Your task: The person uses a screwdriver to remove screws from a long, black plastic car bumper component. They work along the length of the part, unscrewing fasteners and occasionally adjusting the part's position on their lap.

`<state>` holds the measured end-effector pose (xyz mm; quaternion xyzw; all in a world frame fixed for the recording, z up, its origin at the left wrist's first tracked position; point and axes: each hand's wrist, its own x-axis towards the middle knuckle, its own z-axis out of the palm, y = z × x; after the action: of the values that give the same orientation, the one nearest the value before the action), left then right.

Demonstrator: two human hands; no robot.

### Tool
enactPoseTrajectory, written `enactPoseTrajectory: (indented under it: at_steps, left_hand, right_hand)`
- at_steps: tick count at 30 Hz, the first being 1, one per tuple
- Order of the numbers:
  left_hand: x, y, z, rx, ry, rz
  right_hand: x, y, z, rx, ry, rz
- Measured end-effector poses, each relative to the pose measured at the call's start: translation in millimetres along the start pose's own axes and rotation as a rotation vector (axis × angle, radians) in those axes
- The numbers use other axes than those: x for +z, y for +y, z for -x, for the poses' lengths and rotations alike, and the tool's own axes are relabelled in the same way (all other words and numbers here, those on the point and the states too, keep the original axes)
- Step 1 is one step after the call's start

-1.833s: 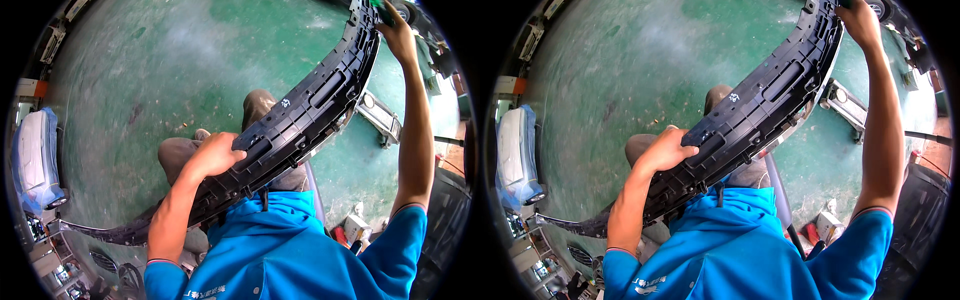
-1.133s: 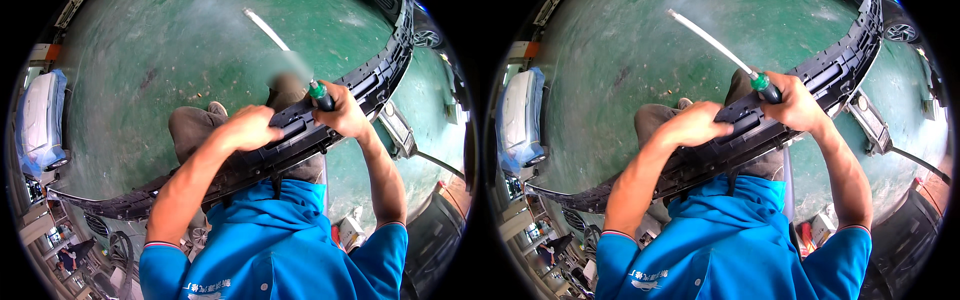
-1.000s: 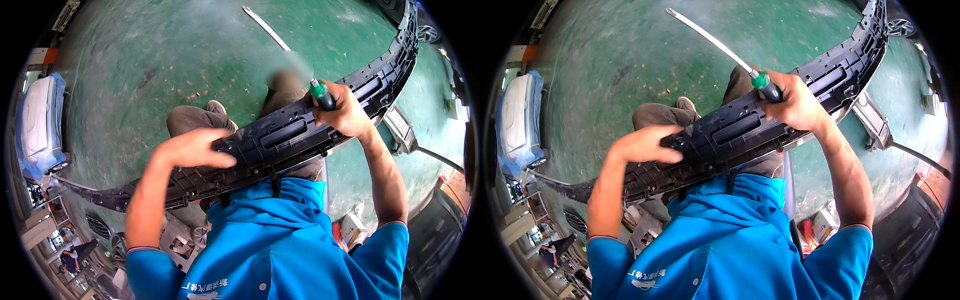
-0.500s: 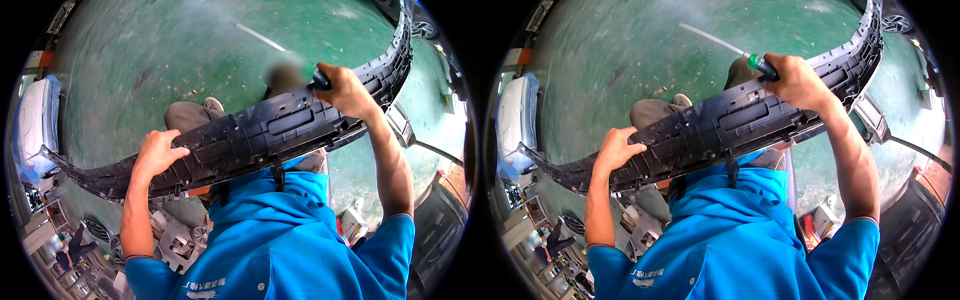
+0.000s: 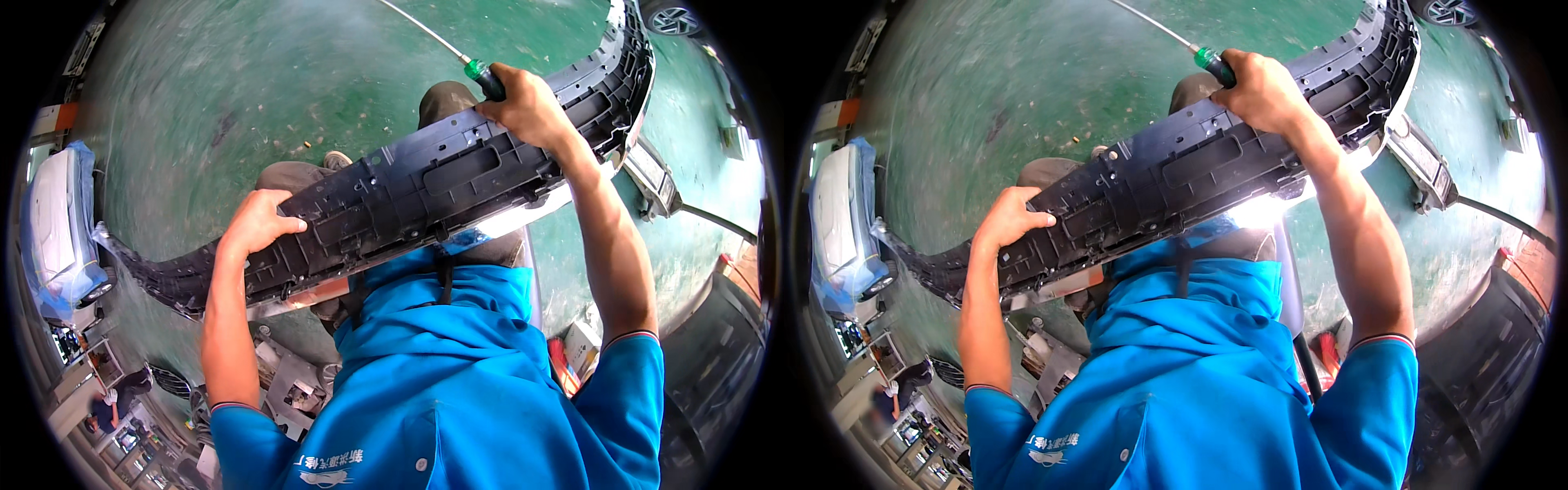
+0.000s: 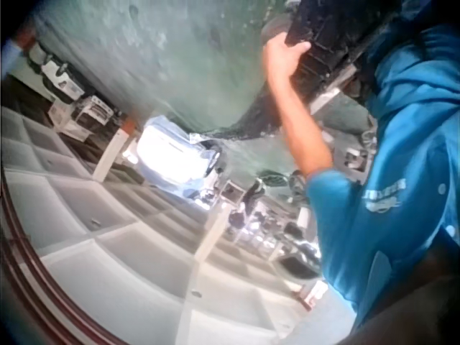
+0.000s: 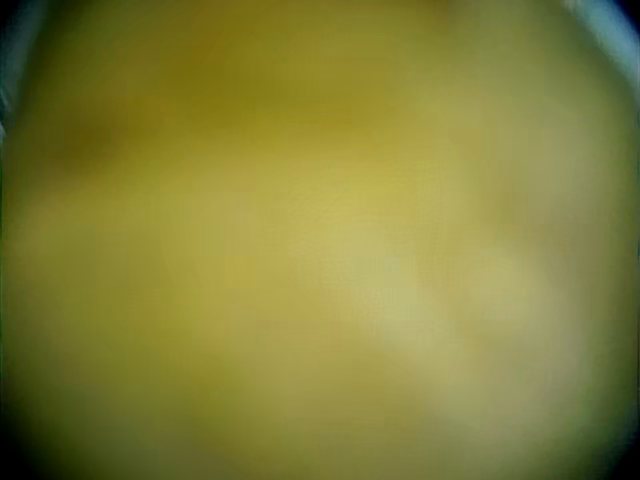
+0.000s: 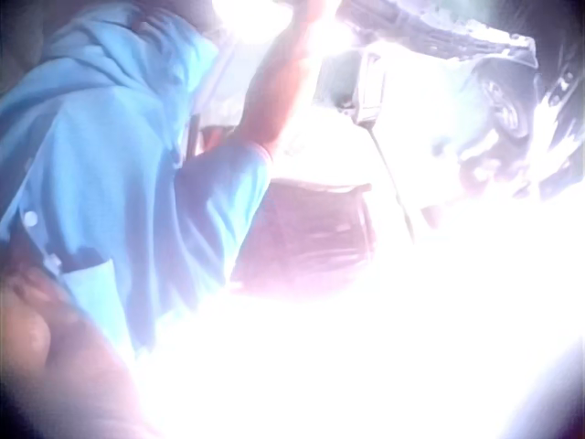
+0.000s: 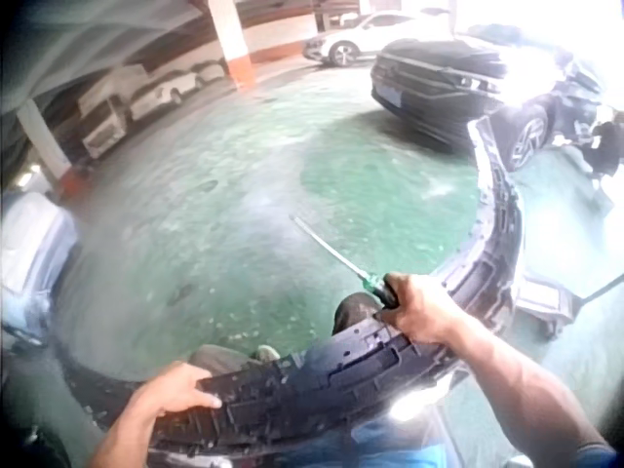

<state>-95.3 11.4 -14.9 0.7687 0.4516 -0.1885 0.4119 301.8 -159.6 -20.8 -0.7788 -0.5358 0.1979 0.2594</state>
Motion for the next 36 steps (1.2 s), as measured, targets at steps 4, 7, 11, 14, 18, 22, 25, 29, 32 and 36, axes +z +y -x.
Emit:
enactPoseTrajectory:
  at_steps: [4, 7, 11, 14, 18, 22, 25, 29, 32, 36]
  left_hand:
    - [12, -15, -8, 0.005, -0.065, 0.078]
    - [13, -6, -7, -0.012, -0.051, 0.039]
    - [14, -5, -6, 0.005, -0.034, 0.014]
    - [15, -1, -11, 0.021, -0.036, -0.072]
    - [9, 7, -21, 0.017, -0.198, 0.020]
    - [20, 10, -48, 0.302, -0.218, 0.351]
    - [35, 69, -66, 0.416, -0.210, 0.282]
    - [58, 131, -79, 0.316, -0.024, -0.158]
    - [74, 132, -79, 0.222, 0.042, -0.070]
    - [78, 127, -83, 0.213, 0.047, -0.078]
  right_hand:
    - [5, -5, -1, 0.074, -0.046, 0.078]
    - [5, -5, 2, 0.080, -0.004, 0.007]
    - [9, -3, 8, 0.065, 0.071, -0.029]
    - [12, 1, 8, 0.096, 0.076, -0.090]
    - [12, 7, 7, 0.065, 0.075, -0.086]
    - [10, 11, 10, 0.097, 0.066, -0.131]
    - [17, 16, 11, 0.044, 0.127, -0.213]
    - [8, 12, 8, 0.017, 0.065, -0.162]
    - [-12, 11, 7, -0.066, 0.096, -0.111]
    - [-74, 7, 34, 0.115, -0.051, -0.258]
